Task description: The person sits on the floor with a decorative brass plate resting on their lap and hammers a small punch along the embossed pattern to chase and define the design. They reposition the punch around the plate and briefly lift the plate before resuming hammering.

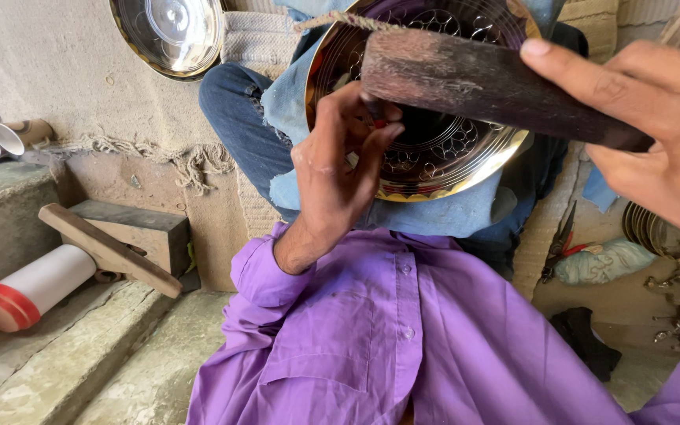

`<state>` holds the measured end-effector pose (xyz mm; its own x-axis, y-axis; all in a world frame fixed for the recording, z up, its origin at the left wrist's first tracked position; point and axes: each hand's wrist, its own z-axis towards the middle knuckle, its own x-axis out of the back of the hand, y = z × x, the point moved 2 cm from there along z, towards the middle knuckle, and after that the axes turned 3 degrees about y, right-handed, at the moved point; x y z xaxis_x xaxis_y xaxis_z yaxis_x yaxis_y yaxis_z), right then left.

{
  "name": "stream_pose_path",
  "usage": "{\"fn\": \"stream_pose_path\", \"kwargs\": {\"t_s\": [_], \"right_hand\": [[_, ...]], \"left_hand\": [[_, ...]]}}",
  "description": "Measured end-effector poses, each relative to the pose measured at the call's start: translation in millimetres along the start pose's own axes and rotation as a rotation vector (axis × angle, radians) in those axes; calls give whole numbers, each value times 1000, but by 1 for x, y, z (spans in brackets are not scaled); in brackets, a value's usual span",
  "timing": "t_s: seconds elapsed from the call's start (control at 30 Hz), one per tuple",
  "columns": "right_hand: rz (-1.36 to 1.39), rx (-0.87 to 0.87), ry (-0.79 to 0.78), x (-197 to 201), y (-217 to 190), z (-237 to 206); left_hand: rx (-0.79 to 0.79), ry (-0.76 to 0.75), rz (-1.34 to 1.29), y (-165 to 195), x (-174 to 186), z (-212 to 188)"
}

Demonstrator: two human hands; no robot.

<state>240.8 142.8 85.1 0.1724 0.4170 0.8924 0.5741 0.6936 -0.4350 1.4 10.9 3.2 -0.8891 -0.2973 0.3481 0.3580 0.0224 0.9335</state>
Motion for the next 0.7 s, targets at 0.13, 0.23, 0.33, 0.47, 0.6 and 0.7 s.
{"fn": "stream_pose_path", "kwargs": {"t_s": [0.13,0.23,0.33,0.47,0.6,0.7], "right_hand": [[56,-20,75,-8,12,-16],[191,-123,131,-18,20,-24],[250,-233,80,-21,24,-26],[87,-57,16,-13,18,-22],[114,-22,97,-12,10,-18],[127,-27,123,-16,4,-24]], "left_hand": [[-1,40,32,-2,-2,-1],[-17,41,28,-3,-4,-3],[-45,63,49,-3,-4,-3],[-35,38,59,-3,-2,-1],[-159,-133,-2,-3,1,11],[-239,-254,31,-3,5,24]]}}
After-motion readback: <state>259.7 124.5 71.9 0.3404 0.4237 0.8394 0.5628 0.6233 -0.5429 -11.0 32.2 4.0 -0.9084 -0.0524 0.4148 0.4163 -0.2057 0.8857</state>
